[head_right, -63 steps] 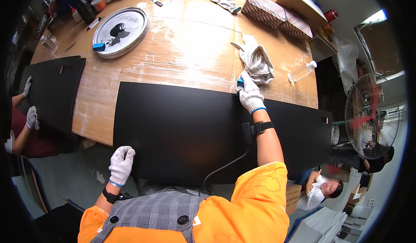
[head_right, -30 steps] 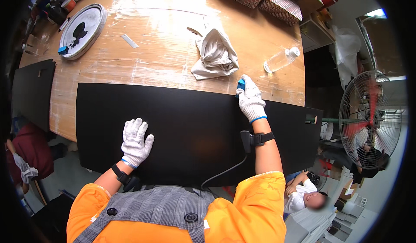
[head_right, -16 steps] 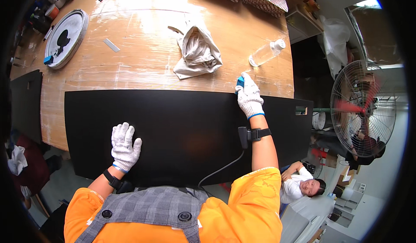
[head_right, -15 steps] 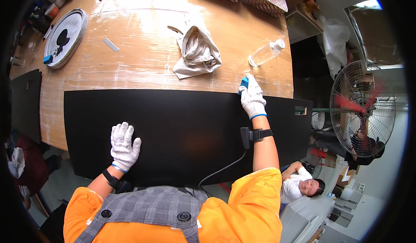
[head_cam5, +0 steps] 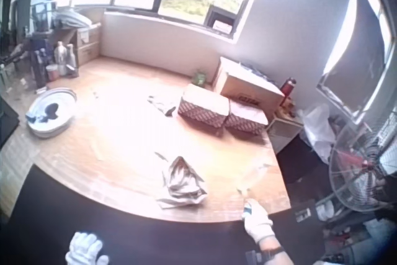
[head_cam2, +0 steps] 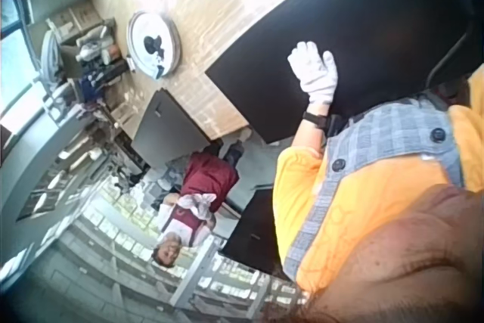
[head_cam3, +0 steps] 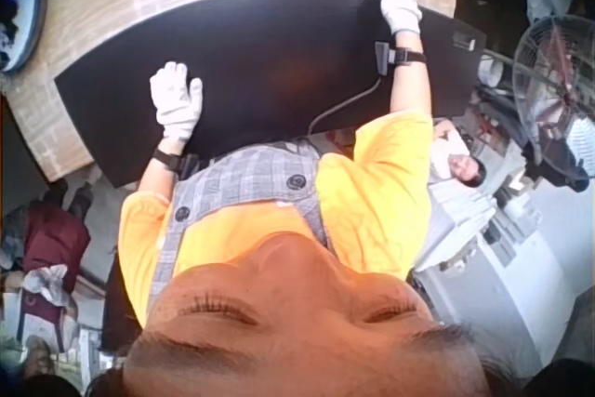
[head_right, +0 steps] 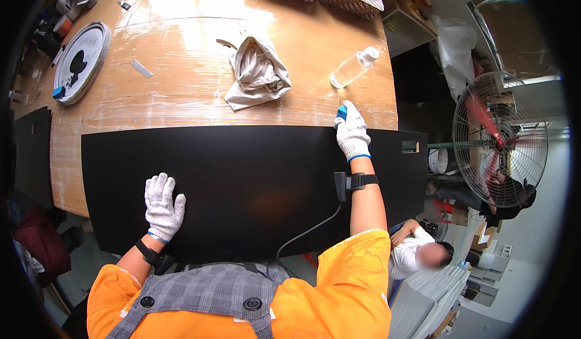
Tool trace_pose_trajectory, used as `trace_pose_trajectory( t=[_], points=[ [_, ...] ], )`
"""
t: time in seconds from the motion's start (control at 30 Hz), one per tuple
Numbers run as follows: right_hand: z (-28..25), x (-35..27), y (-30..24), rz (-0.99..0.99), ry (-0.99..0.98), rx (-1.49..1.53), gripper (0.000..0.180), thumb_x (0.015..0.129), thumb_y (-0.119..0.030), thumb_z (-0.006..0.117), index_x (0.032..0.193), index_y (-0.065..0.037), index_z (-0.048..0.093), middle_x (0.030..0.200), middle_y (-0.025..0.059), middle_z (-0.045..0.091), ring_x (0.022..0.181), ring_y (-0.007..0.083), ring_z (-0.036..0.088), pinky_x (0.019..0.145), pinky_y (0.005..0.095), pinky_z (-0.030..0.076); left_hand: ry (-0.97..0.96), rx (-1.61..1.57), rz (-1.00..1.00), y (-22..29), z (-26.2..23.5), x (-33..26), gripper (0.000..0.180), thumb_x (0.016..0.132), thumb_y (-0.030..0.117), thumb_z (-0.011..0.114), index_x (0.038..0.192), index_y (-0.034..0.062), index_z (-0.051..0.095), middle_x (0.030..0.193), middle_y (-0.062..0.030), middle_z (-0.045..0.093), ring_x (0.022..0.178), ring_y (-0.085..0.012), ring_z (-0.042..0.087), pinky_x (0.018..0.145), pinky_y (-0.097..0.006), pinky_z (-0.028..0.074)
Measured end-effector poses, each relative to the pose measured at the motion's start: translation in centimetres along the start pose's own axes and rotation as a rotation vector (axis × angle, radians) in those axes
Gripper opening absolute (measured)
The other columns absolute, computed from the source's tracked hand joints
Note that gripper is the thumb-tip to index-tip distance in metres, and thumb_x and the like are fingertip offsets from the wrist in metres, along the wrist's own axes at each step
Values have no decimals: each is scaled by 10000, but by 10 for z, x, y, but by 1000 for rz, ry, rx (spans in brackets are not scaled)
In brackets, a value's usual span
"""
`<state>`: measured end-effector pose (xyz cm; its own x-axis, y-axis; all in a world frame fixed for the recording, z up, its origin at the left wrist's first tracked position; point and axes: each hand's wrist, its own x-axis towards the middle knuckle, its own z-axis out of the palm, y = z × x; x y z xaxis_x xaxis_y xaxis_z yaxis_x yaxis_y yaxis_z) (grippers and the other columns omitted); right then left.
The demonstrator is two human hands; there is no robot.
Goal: Cleaning and moving furniture panels in a factory environment.
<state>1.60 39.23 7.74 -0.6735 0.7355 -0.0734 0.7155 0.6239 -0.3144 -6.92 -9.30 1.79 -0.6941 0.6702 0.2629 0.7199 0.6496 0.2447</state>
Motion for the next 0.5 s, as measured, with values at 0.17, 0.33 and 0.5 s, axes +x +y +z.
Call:
trace_pose_trajectory(
  t=[0.17,0.33,0.5],
  points=[
    [31,0,-18,-256,-52,144,484,869,-167,558,1338,-108,456,1295,196,532,1201,372,498,1025,419,393,1,11,-11,2,2,0,482,833,213,638,1271,55,515,1358,-174,474,1298,-388,395,1100,-535,279],
    [-8,24,65,-69,-47,-3,486,875,-168,545,1349,-116,446,1288,187,544,1187,361,519,1003,414,422,17,76,-40,5,5,-5,441,869,210,598,1275,63,513,1355,-158,487,1291,-379,411,1094,-519,292],
    [-19,35,104,-107,-53,105,488,874,-171,541,1348,-102,447,1294,183,543,1181,347,529,997,396,429,35,150,-249,65,19,5,406,871,201,596,1241,46,528,1331,-177,494,1243,-393,438,1057,-505,329]
  ],
)
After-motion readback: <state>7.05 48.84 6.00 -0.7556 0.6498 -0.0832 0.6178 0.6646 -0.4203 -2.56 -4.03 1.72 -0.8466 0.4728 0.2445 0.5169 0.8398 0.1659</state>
